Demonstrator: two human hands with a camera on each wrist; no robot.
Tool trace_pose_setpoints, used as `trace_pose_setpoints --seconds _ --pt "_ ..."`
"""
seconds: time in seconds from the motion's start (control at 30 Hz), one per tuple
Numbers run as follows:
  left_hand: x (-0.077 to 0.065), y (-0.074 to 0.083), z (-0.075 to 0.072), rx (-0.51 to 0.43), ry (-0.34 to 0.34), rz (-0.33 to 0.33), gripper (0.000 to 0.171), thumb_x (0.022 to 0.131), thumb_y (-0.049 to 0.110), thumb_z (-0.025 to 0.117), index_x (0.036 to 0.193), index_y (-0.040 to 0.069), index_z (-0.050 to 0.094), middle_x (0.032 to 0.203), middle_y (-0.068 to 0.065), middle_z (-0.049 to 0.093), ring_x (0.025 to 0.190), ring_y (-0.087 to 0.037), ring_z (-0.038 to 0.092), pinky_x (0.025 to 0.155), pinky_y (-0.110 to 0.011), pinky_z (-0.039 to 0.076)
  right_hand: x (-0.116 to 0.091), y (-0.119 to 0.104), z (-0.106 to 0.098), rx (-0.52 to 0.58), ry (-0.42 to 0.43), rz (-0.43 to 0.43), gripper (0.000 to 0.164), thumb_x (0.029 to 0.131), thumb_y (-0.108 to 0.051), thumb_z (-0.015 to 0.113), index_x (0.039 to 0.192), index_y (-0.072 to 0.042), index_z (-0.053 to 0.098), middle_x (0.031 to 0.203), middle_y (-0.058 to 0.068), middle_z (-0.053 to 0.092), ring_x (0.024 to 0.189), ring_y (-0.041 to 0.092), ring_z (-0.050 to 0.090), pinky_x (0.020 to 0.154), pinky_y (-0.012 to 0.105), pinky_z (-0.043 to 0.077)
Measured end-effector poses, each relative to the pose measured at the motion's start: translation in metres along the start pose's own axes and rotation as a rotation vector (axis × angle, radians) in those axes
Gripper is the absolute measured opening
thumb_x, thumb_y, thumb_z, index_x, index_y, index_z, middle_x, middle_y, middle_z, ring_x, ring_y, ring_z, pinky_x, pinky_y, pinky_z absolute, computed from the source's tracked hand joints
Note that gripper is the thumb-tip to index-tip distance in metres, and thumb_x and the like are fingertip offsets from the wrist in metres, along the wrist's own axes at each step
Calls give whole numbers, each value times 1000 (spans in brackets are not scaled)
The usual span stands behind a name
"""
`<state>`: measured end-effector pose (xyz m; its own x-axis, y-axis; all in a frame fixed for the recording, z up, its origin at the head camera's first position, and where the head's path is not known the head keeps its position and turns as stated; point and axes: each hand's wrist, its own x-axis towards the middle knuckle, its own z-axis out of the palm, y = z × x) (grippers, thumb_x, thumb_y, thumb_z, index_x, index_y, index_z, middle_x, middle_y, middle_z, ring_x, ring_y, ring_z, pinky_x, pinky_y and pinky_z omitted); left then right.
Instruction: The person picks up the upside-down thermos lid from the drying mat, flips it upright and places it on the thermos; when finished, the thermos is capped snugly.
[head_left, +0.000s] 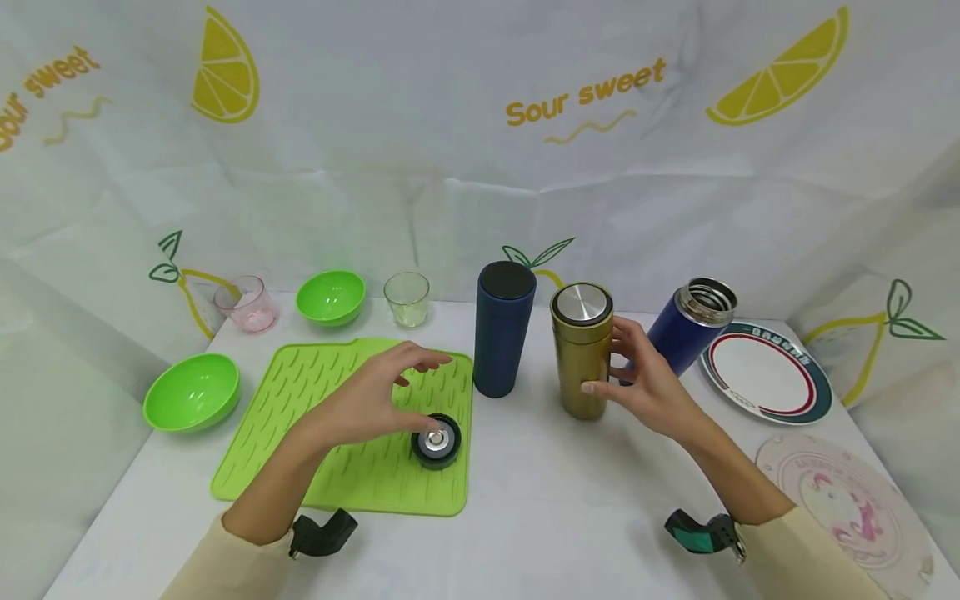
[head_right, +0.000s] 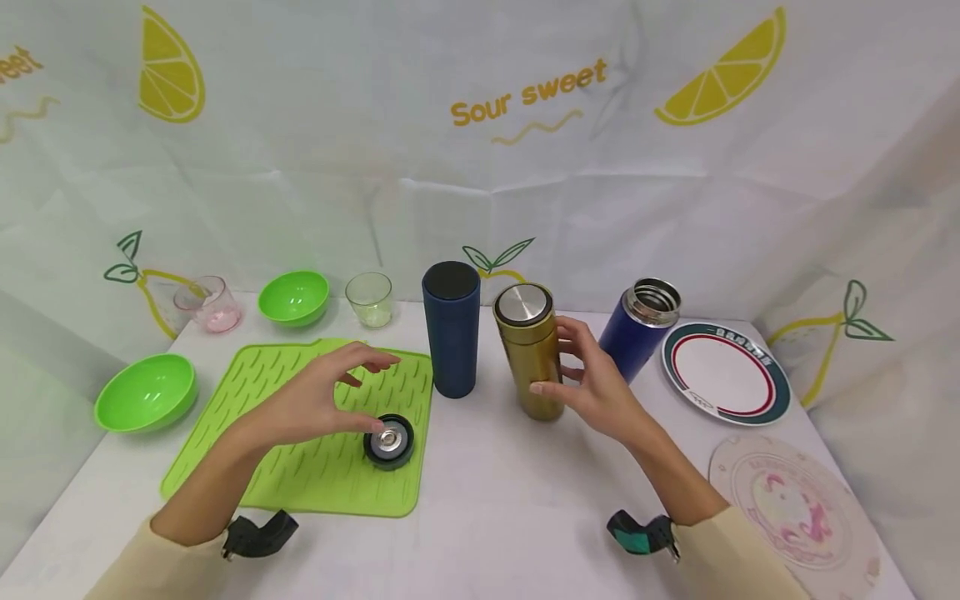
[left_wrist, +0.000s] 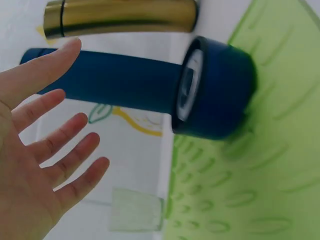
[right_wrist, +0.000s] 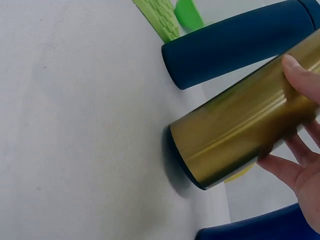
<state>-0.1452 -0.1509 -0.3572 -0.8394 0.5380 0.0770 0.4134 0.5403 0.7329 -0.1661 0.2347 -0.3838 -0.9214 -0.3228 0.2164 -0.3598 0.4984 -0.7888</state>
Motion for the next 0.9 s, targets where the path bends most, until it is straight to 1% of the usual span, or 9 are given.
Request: trace_pose_setpoints --seconds 0.03,0.1,0.17,0.27,0.4,0.47,0.6,0.77,0.9 --pt "-1 -5 1 -10 -5 -14 80 74 21 92 145 21 55 142 1 59 128 -26 56 103 -52 53 1 1 1 8 10 -2 86 85 -4 80 154 -10 29 148 17 51 130 29 55 98 47 59" --pt "-2 -14 4 -28 -22 -41 86 73 19 92 149 19 50 148 -3 56 133 -31 53 107 -56 50 4 4 4 36 28 -2 87 86 -2 79 155 -10 27 150 14 48 130 19 55 98 33 59" --pt "-3 -22 8 -59 -46 -77 91 72 16 92 151 18 47 152 -6 52 137 -35 49 110 -57 47 7 6 6 87 43 -12 88 86 1 78 155 -10 26 150 10 44 128 8 53 97 21 56" --pt "-4 -32 14 -91 -88 -106 94 71 16 93 153 16 45 154 -10 50 139 -36 47 113 -58 45 10 10 8 181 62 -37 88 85 8 76 154 -11 25 149 -1 41 127 -2 49 96 12 51" --pt "-4 -40 22 -103 -132 -111 96 70 20 94 153 15 45 152 -10 51 140 -34 47 115 -57 43 13 15 10 270 92 -75 89 82 15 73 152 -15 26 144 -11 42 128 -1 50 96 11 51" --pt "-5 -43 26 -107 -147 -107 96 70 20 94 152 14 46 150 -10 52 139 -33 48 116 -57 43 14 18 11 303 102 -90 90 82 18 72 152 -16 26 143 -11 43 128 0 52 96 12 52" --pt "-5 -47 30 -70 -173 -80 91 69 23 95 149 11 51 145 -11 57 135 -32 52 115 -55 43 16 24 12 353 107 -110 89 82 20 69 151 -17 26 144 -10 45 129 0 53 97 12 53" --pt "-5 -49 31 -15 -203 -50 84 67 26 96 140 9 59 137 -9 63 130 -30 57 114 -52 45 16 27 13 370 97 -106 88 85 18 68 152 -19 24 146 -9 43 131 0 52 99 11 51" --pt "-5 -51 32 12 -213 -34 75 67 27 96 134 12 64 132 -3 67 126 -26 59 111 -49 47 17 27 13 366 96 -106 86 86 17 67 152 -18 24 145 -8 42 131 0 51 100 11 50"
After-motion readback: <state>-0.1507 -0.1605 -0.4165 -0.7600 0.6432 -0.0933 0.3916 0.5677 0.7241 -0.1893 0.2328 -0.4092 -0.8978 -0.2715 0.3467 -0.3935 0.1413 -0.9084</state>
